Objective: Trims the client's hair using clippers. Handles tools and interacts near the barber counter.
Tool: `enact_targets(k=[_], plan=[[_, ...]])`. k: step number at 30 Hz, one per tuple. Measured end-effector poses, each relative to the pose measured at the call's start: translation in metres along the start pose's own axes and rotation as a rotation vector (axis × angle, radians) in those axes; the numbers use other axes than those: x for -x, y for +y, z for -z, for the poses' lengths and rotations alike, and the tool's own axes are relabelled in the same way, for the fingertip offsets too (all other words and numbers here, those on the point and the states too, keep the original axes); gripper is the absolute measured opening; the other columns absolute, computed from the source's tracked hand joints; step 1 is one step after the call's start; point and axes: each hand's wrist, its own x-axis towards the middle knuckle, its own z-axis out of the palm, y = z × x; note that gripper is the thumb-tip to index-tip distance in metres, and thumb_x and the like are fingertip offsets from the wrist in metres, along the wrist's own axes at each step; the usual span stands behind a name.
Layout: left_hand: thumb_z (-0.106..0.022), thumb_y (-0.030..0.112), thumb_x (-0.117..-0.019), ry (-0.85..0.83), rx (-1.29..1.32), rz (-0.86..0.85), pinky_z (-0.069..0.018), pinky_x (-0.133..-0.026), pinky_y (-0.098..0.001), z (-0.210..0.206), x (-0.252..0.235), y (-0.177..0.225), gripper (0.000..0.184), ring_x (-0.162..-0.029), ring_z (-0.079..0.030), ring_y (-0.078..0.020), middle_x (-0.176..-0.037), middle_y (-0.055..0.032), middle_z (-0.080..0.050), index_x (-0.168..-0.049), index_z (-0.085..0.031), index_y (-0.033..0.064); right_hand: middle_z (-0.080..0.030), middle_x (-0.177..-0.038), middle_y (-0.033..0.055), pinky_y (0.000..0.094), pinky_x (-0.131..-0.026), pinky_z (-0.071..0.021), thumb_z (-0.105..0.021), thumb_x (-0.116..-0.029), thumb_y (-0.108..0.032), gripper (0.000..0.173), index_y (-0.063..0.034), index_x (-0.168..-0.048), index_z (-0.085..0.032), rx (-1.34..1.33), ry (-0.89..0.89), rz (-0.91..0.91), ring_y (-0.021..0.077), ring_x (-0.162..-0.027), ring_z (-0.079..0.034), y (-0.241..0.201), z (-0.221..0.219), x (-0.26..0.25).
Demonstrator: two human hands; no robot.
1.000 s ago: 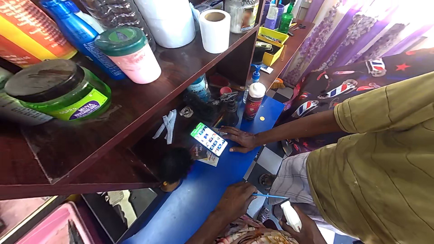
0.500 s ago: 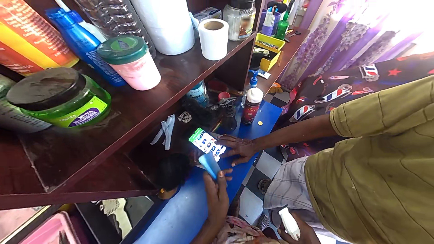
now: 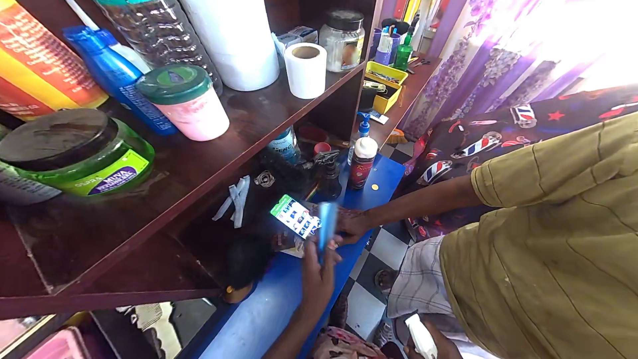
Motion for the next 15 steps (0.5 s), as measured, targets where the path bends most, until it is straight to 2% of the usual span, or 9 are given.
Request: enact_targets(k=[3, 5, 9, 15], plan=[[-0.056, 0.024, -0.1056, -0.272, -0.126, -0.105, -0.0622, -0.068, -0.031, -0.014, 0.037, -0.008, 0.027, -0.076, -0.072, -0.012, -0.096, -0.0059, -0.075, -0.116, -0.062, -0.0001, -0.072, -0.105, 0.0224, 0.0517, -0.094, -0.0547, -0.079, -0.0885, -0.026, 0.054, 0.0102, -0.124, -0.061, -0.004, 0.025, 0.003, 0.0334, -0.098, -0.071, -0.002, 0.001, 0.005], [-0.058, 0.023, -0.1039, -0.367, -0.175, -0.115, -0.0614, -0.067, -0.033, -0.022, 0.055, -0.007, 0.024, -0.074, -0.072, -0.014, -0.092, -0.0064, -0.075, -0.114, -0.066, 0.0021, -0.072, -0.104, 0.0216, 0.0499, -0.093, -0.0552, -0.078, -0.0888, -0.026, 0.053, 0.0097, -0.123, -0.061, -0.013, 0.023, 0.002, 0.0314, -0.097, -0.071, -0.001, 0.0, 0.006], [-0.059, 0.026, -0.1037, -0.462, -0.158, -0.03, -0.0596, -0.068, -0.0324, -0.031, 0.07, 0.001, 0.026, -0.073, -0.07, -0.0142, -0.09, -0.0071, -0.074, -0.115, -0.067, 0.0032, -0.072, -0.105, 0.0221, 0.0485, -0.093, -0.0549, -0.079, -0.0881, -0.025, 0.053, 0.0101, -0.124, -0.06, -0.015, 0.021, 0.003, 0.0309, -0.097, -0.071, -0.004, 0.0, 0.007], [-0.059, 0.028, -0.1043, -0.49, -0.143, -0.047, -0.0583, -0.066, -0.0313, -0.031, 0.069, 0.002, 0.027, -0.07, -0.068, -0.0136, -0.088, -0.0061, -0.073, -0.113, -0.067, 0.0044, -0.072, -0.104, 0.0227, 0.0506, -0.092, -0.0549, -0.079, -0.0872, -0.025, 0.054, 0.0099, -0.125, -0.06, -0.001, 0.019, 0.007, 0.0326, -0.097, -0.071, -0.003, -0.001, 0.006]])
